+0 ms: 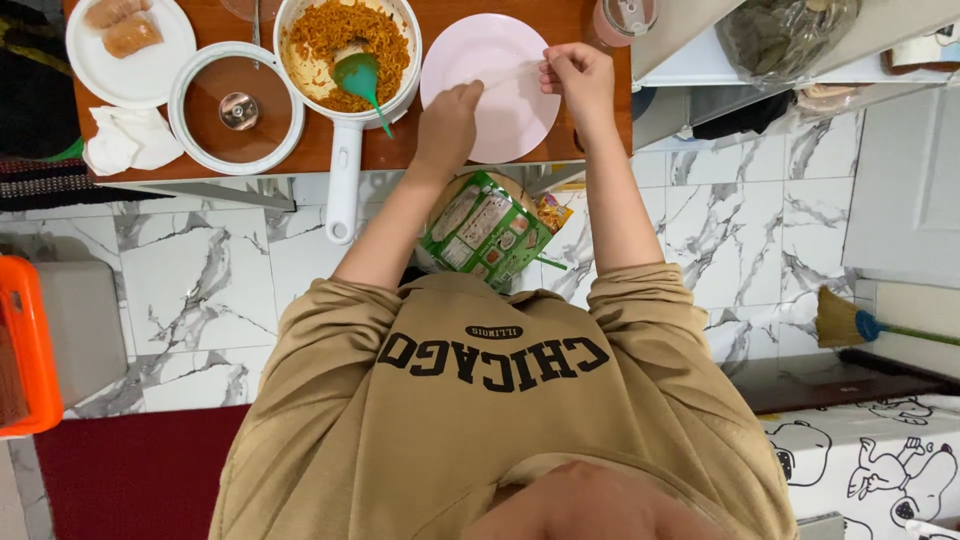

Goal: Preparing food by wrapping a mixture of noodles and meat into wetted rice paper.

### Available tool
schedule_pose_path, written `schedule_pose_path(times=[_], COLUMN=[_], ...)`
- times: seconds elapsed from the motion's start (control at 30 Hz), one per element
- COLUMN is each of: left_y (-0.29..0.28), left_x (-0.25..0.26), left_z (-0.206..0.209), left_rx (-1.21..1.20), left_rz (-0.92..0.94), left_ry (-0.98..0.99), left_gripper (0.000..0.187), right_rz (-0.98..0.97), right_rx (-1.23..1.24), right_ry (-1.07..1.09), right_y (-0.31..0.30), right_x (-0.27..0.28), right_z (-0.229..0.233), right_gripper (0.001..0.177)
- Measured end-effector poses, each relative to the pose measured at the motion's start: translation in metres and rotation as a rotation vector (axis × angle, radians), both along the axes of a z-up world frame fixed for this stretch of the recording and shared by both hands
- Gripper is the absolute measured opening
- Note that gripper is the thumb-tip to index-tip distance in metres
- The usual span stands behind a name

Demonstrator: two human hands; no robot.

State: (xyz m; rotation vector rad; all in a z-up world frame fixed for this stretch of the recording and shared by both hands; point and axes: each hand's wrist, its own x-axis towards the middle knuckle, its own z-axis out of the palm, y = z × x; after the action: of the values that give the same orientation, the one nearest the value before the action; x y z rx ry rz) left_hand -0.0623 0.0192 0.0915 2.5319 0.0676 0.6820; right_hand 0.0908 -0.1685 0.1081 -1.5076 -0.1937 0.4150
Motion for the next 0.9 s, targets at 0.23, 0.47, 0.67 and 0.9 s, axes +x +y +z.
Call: schedule_pose_path(times=[0.23, 0.47, 0.67, 0.9], left_y=[0.028, 0.042, 0.047, 0.051], left_x=[0.026, 0.035, 0.040, 0.043], left_z=[0.019, 0.049, 0.052, 0.048], left_rx=[-0.117, -0.224, -0.231, -0.372], left_rz=[-0.101, -0.221, -0.233, -0.220], left_ry=[-0.104, -0.065, -0.118, -0.166], left_gripper=[0.022, 0.015, 0.009, 0.006], right_rz=[0.123, 0.071, 0.104, 0.110], right_rx=[-0.243, -0.499, -0.472, -0.387], right_ry=[-0.436, -0.949, -0.671, -0.525], right_y=[-0.028, -0.044, -0.048, -0.051], right_x=[-0.005, 0.002, 0.001, 0.007], right_z=[0.012, -0.003, -0.003, 0.001], right_gripper=[0.023, 0.036, 0.019, 0.011])
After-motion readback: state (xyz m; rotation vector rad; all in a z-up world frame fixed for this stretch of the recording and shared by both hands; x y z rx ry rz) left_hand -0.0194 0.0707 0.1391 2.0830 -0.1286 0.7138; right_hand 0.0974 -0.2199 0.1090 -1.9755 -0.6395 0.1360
